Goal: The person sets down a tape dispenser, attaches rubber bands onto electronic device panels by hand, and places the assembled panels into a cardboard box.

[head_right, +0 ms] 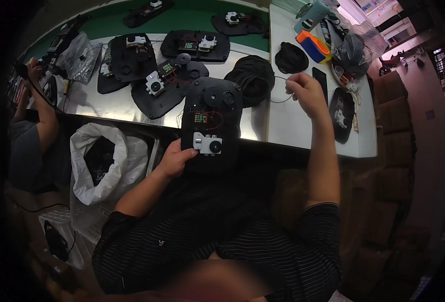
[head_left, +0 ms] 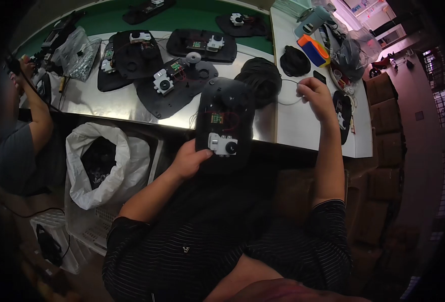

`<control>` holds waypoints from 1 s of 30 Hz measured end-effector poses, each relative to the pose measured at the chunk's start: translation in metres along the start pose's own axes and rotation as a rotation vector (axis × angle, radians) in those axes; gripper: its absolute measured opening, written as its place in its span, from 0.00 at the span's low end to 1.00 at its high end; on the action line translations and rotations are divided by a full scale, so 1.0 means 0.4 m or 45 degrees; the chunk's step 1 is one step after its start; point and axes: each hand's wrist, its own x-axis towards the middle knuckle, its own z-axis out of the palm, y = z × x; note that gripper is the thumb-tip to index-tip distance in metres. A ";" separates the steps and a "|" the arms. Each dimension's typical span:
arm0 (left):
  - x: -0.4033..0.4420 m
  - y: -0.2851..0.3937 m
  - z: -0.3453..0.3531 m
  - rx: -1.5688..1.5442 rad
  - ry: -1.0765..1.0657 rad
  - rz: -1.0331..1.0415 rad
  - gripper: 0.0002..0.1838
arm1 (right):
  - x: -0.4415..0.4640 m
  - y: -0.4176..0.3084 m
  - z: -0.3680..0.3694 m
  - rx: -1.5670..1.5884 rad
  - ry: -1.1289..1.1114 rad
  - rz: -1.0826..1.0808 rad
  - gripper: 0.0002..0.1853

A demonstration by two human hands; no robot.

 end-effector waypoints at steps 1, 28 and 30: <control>0.004 -0.001 0.002 0.001 0.011 -0.002 0.17 | -0.016 -0.012 -0.002 0.161 0.008 0.027 0.05; 0.018 0.020 0.103 0.953 0.221 0.513 0.08 | -0.264 -0.138 0.251 -0.432 -0.133 -0.902 0.07; 0.016 0.024 0.107 0.934 0.223 0.497 0.08 | -0.273 -0.140 0.264 -0.459 -0.132 -0.896 0.07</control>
